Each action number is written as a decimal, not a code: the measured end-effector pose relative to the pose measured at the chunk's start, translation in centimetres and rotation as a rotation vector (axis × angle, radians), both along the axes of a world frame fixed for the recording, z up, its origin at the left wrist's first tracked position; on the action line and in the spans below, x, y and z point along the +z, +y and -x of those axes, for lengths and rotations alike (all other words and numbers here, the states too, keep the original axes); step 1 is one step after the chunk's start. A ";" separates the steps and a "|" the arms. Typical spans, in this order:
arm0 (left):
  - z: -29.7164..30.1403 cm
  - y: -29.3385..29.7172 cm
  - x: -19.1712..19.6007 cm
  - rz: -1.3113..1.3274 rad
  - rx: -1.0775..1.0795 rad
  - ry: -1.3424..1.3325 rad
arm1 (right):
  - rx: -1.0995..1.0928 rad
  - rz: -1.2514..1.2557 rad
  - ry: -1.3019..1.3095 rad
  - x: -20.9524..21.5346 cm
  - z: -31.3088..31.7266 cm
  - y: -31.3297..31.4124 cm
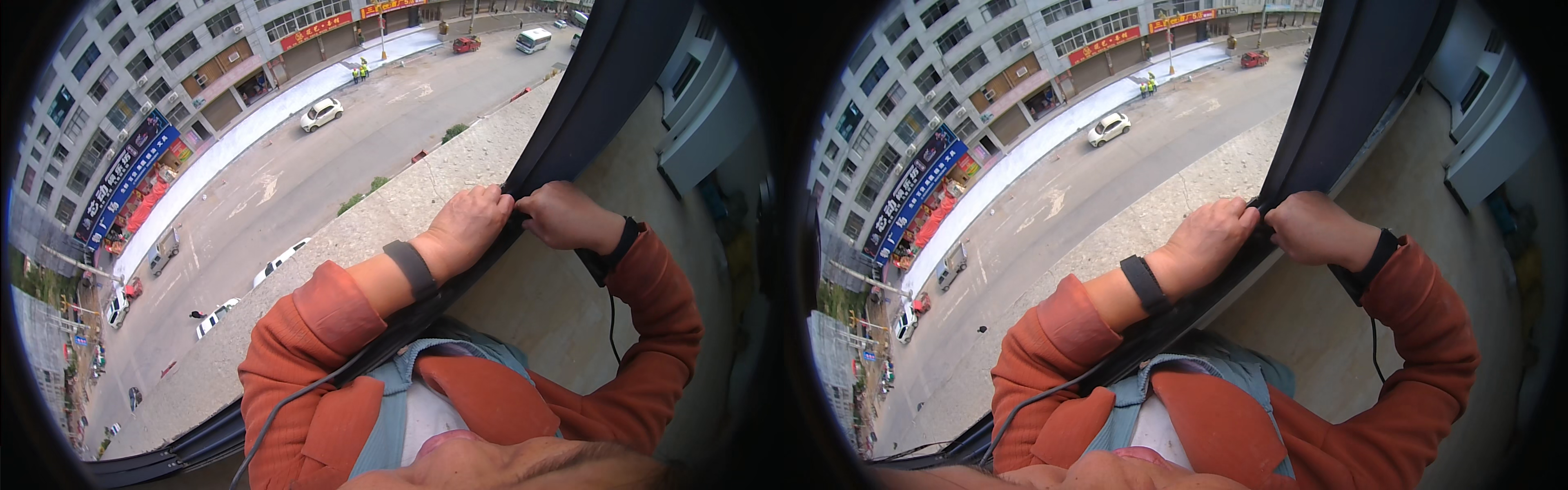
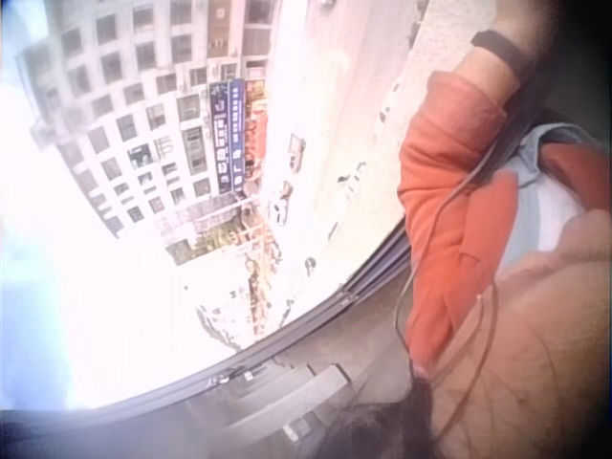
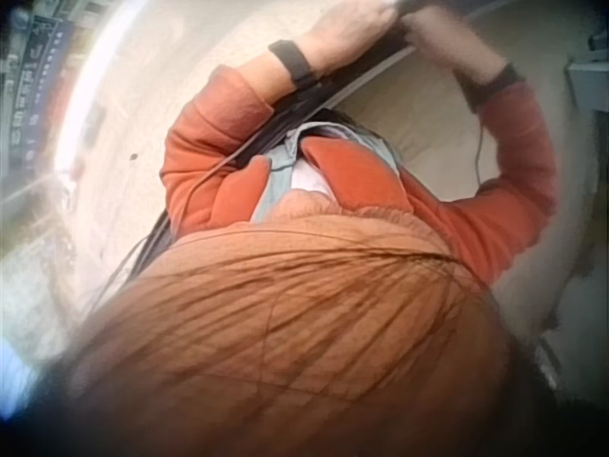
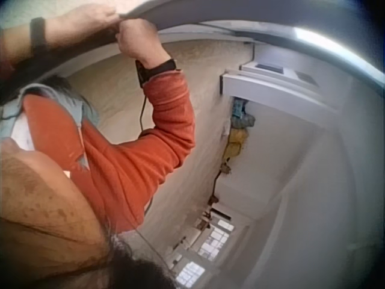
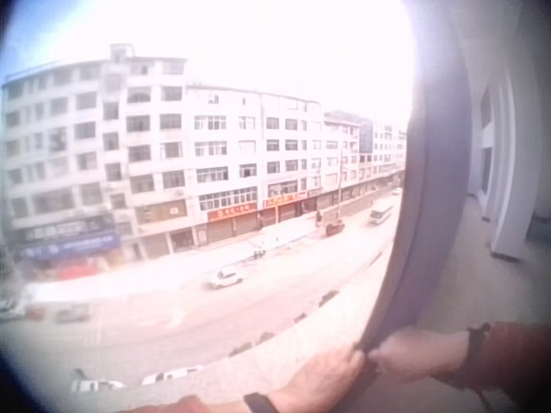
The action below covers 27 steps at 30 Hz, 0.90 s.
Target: The person installs a black rubber weatherstrip along a window frame using a screwdriver to press it into place. They repeatedly align and press the strip along the frame, occasionally adjusting their grip and repositioning the tool.
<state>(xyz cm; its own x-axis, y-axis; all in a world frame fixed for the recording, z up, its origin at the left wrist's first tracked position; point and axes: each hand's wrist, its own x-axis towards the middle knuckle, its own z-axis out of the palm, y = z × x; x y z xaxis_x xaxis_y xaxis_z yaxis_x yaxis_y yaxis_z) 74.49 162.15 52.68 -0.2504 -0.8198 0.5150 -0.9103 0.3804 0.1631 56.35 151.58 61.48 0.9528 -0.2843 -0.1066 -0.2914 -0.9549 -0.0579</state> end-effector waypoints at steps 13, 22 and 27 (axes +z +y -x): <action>-0.3 -0.3 0.2 -0.018 0.057 -0.068 | 0.157 0.433 0.046 -3.1 -1.0 -0.9; -0.9 -0.7 0.0 -0.052 0.023 -0.042 | 0.254 0.417 -0.013 -2.8 -1.3 -3.0; -0.9 -0.9 -0.2 -0.052 0.008 -0.018 | 0.285 0.360 -0.051 -2.7 -1.5 -3.2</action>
